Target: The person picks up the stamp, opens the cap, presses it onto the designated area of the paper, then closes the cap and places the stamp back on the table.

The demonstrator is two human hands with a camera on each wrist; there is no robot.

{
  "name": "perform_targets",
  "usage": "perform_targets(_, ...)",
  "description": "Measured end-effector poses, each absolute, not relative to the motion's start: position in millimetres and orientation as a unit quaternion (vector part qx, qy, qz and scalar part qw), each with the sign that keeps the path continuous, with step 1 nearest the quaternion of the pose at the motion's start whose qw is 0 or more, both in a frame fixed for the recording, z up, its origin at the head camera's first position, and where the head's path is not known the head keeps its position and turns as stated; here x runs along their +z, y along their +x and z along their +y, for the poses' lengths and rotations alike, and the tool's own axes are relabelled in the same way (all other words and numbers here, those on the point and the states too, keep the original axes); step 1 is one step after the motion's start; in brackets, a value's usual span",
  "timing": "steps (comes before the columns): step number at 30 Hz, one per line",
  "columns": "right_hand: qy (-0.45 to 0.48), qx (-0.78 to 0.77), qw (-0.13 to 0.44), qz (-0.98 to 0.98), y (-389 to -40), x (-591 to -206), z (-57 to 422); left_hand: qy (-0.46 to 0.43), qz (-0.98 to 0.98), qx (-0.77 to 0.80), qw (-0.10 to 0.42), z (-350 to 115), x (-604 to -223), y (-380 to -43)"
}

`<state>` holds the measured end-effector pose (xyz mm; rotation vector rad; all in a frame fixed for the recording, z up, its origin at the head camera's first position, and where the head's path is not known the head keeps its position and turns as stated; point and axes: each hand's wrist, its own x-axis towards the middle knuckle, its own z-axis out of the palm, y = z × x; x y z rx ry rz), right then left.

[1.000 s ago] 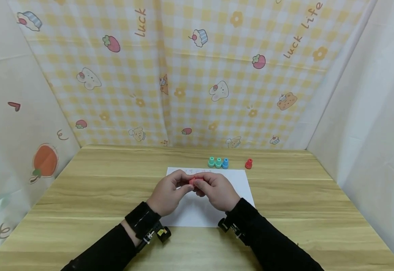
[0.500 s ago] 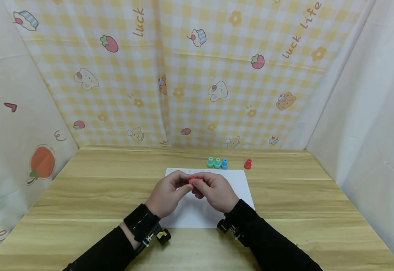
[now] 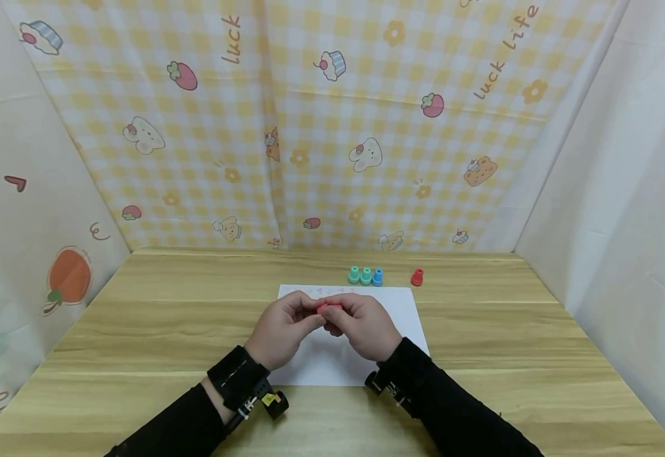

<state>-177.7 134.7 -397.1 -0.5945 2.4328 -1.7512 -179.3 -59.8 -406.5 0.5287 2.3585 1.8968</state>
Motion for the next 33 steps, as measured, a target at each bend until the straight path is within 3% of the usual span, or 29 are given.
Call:
perform_targets(9, -0.198, -0.574, 0.035, 0.794, -177.1, -399.0, 134.2, 0.168, 0.751, 0.637, 0.043, -59.8, -407.1, -178.9)
perform_targets(17, -0.175, -0.578, 0.039, 0.796, -174.6, -400.1, 131.6, 0.196, 0.767, 0.612, 0.015, -57.7, -407.3, -177.4)
perform_targets(33, -0.217, -0.555, -0.008, 0.803, -170.2, -400.3, 129.3, 0.165, 0.747, 0.643, 0.031, -59.1, -405.7, -176.0)
